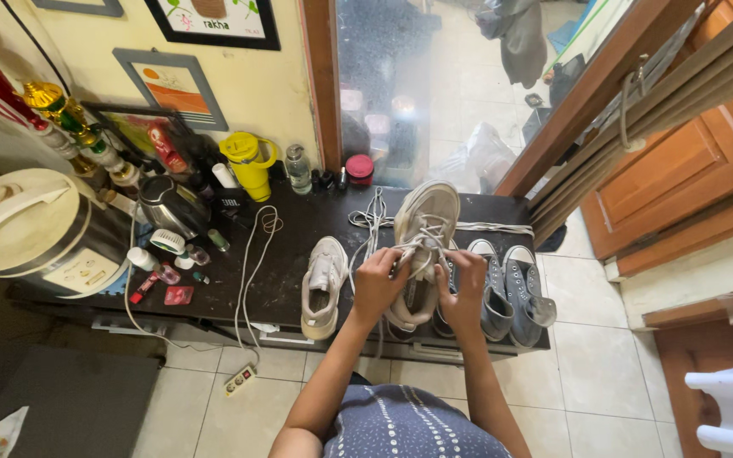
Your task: The person removes the laces from a pair of white sneakers and threads the laces back through the eyelets, working on one shoe at a time on a table with other pairs of shoes laid out.
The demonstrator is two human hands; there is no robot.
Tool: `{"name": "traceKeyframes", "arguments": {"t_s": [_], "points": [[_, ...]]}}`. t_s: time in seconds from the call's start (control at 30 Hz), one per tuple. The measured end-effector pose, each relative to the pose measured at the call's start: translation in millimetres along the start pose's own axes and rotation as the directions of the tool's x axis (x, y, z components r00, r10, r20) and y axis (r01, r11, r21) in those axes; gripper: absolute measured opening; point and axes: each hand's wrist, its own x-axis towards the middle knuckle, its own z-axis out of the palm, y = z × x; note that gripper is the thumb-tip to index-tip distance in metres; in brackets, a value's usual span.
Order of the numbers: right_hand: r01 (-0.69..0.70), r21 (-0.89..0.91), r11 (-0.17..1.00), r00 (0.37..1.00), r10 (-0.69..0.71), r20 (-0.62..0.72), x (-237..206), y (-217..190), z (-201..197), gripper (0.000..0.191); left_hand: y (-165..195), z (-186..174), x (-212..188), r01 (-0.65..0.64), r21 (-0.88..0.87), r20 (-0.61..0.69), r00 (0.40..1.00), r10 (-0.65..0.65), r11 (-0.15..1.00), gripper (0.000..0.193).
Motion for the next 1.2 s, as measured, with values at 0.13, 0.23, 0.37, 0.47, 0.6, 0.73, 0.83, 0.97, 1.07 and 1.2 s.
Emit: {"name": "traceKeyframes", "arguments": {"t_s": [0.13, 0.23, 0.37, 0.47, 0.6, 0.73, 0.83, 0.97, 1.07, 1.2], "points": [[0.178, -0.122, 0.976, 0.975, -0.159, 0.155, 4, -8, 5, 0.038, -8, -12, -1, 0.073, -0.015, 0.034, 0.997, -0.072, 0.997, 0.012], [0.130, -0.088, 0.988, 0.959, -0.103, 0.262, 7, -8, 12, 0.034, -16, -24, 1, 0.101, -0.015, 0.077, 0.992, -0.099, 0.995, 0.011], [0.105, -0.067, 0.992, 0.906, -0.067, 0.419, 14, -8, 21, 0.027, -28, -38, 7, 0.095, -0.015, 0.144, 0.985, -0.092, 0.995, 0.014], [0.142, -0.053, 0.988, 0.864, -0.098, 0.494, 21, -13, 28, 0.034, -38, -43, 12, 0.101, -0.028, 0.217, 0.972, -0.092, 0.995, 0.013], [0.188, -0.011, 0.982, 0.872, -0.161, 0.462, 26, -30, 34, 0.029, -53, -49, 16, 0.142, -0.037, 0.247, 0.960, -0.128, 0.989, 0.013], [0.196, 0.004, 0.981, 0.885, -0.179, 0.430, 32, -41, 41, 0.020, -64, -57, 23, 0.164, -0.059, 0.271, 0.952, -0.142, 0.985, 0.013], [0.068, 0.087, 0.994, 0.889, -0.100, 0.447, 34, -40, 53, 0.015, -71, -65, 29, 0.189, -0.062, 0.301, 0.940, -0.162, 0.980, 0.014], [-0.150, 0.251, 0.956, 0.920, 0.042, 0.390, 29, -24, 78, 0.012, -81, -75, 34, 0.286, -0.056, 0.345, 0.905, -0.250, 0.957, 0.016], [-0.438, 0.402, 0.804, 0.882, 0.298, 0.365, 21, -10, 92, 0.009, -92, -84, 35, 0.327, -0.021, 0.375, 0.879, -0.296, 0.945, 0.014], [-0.496, 0.563, 0.662, 0.867, 0.419, 0.271, 21, 10, 89, 0.011, -105, -94, 35, 0.352, -0.092, 0.353, 0.886, -0.300, 0.931, 0.015]]}}
